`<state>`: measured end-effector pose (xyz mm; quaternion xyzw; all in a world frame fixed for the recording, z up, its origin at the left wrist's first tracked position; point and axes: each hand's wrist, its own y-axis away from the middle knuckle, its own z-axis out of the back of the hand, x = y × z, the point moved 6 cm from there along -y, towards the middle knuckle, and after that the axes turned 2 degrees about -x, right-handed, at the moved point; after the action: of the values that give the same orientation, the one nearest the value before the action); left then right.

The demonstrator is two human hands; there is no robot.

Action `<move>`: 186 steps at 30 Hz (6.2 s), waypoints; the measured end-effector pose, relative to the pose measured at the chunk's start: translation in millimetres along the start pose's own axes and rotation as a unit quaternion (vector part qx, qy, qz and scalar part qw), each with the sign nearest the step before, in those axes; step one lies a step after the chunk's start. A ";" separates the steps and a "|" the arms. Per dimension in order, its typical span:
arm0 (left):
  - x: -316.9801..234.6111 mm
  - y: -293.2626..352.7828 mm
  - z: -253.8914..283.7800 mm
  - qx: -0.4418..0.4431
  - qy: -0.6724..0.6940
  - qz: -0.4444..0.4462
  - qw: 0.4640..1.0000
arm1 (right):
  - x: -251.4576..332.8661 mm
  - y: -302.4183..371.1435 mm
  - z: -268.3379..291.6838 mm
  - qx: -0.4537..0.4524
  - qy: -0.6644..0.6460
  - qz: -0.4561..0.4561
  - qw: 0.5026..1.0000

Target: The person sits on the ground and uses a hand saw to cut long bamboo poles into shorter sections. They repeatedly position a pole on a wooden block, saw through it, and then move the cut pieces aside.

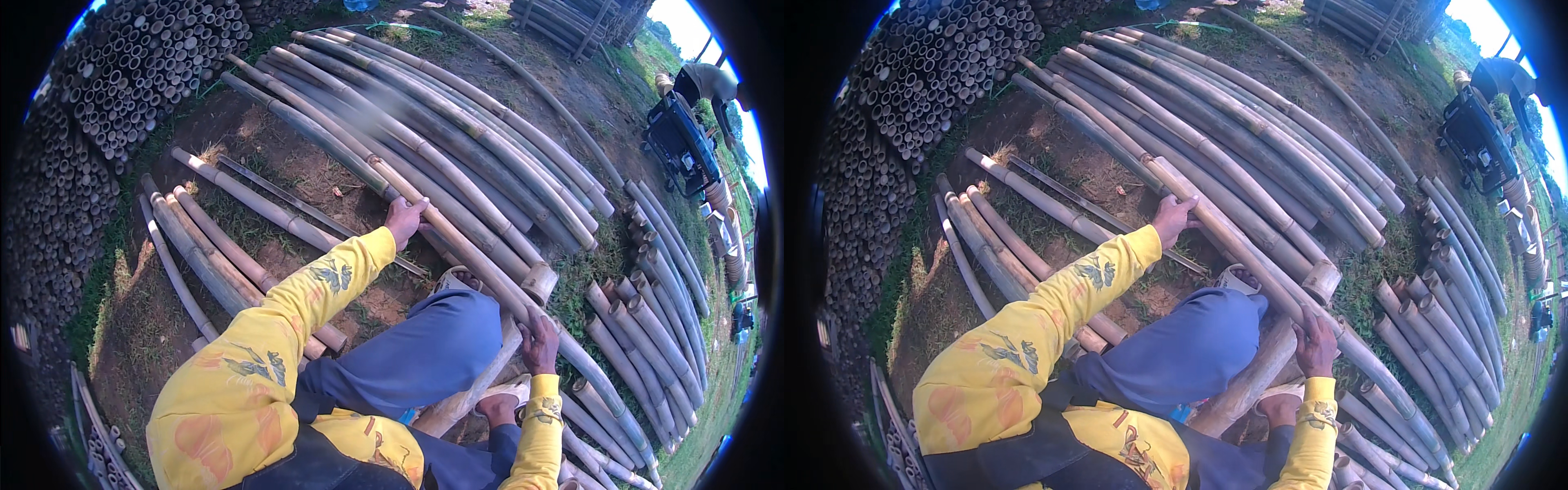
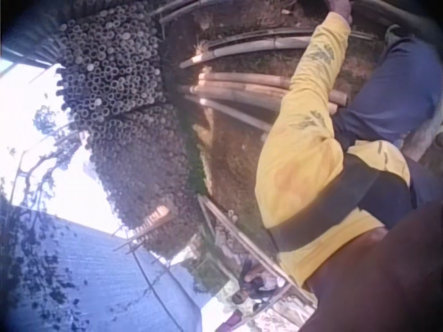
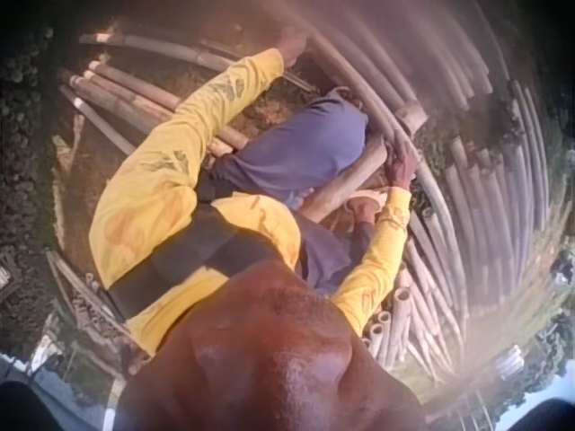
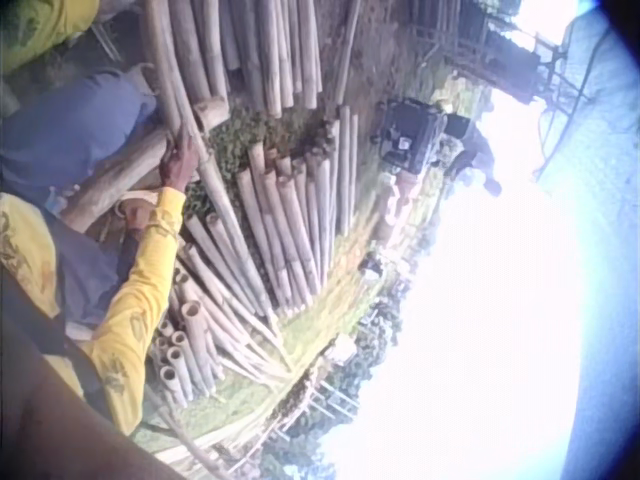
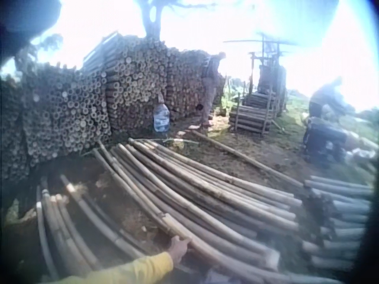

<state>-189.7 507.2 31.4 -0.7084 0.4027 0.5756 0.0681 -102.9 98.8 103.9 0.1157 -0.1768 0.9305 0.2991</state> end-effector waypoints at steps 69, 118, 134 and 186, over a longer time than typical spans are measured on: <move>145.7 12.4 -240.4 0.470 -0.752 -0.206 0.415 | 15.8 194.3 219.1 -0.119 0.036 -0.316 0.940; 141.4 17.7 -228.3 0.444 -0.765 -0.240 0.399 | 336.9 434.2 139.2 -0.193 -0.033 -0.723 0.662; 137.0 18.4 -227.5 0.449 -0.766 -0.215 0.407 | 422.5 438.8 321.3 -0.397 0.144 -0.645 0.637; 133.9 30.2 -241.1 0.436 -0.777 -0.253 0.378 | 45.9 150.1 -8.1 -0.240 -0.291 -0.445 0.812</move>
<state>-24.2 286.2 5.0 0.1069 0.1707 0.5748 0.7931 -229.9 11.9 72.3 0.3717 -0.4021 0.5467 0.6335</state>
